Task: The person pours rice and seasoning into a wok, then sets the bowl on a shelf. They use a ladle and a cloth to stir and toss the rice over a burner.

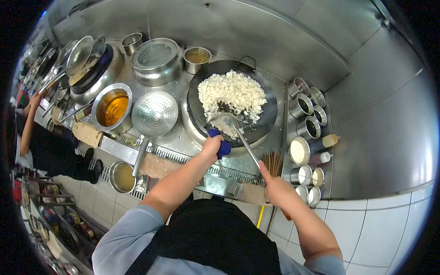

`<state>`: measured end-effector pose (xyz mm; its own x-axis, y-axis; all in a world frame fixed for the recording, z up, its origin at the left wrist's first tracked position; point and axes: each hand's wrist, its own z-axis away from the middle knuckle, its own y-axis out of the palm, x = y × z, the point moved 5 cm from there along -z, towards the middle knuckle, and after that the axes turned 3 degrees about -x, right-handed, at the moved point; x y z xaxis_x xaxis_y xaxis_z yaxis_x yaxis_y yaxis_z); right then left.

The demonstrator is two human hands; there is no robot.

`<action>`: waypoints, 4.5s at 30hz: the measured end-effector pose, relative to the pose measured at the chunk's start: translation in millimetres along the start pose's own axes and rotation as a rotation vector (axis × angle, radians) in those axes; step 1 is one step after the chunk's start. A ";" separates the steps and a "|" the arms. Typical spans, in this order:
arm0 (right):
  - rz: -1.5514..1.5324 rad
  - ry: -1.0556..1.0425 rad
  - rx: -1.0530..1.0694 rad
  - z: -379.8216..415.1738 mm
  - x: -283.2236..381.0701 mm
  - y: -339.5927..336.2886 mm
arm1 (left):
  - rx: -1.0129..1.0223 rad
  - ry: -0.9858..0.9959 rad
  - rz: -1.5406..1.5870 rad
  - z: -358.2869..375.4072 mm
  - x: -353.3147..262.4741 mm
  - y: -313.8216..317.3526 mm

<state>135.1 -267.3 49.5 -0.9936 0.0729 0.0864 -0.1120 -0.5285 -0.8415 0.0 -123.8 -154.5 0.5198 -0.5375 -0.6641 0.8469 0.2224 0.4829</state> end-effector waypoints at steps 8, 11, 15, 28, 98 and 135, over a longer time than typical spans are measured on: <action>-0.104 0.008 -0.170 -94.3 17.6 18.3 | 0.041 -0.026 -0.054 11.9 -9.7 2.0; -0.104 -0.037 -0.090 -53.2 6.1 18.1 | 0.046 -0.007 -0.044 3.3 -5.2 -0.1; -0.055 -0.090 -0.025 -24.7 -6.2 11.6 | 0.021 0.030 -0.055 1.6 -5.4 -2.2; 0.287 0.092 0.065 23.4 -55.9 1.3 | 0.008 0.010 -0.040 -1.3 -4.4 -5.8; -0.790 0.065 -0.386 -97.0 -44.1 -3.5 | -0.102 0.065 -0.056 8.5 -11.2 -3.1; -0.534 0.113 -0.448 -70.5 -55.4 -34.4 | -0.095 0.090 -0.094 1.9 1.9 -2.2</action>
<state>195.2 -193.5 36.0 -0.7943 0.3252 0.5132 -0.5423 0.0014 -0.8402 -1.2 -126.9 -155.7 0.4421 -0.4852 -0.7544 0.8969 0.2528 0.3629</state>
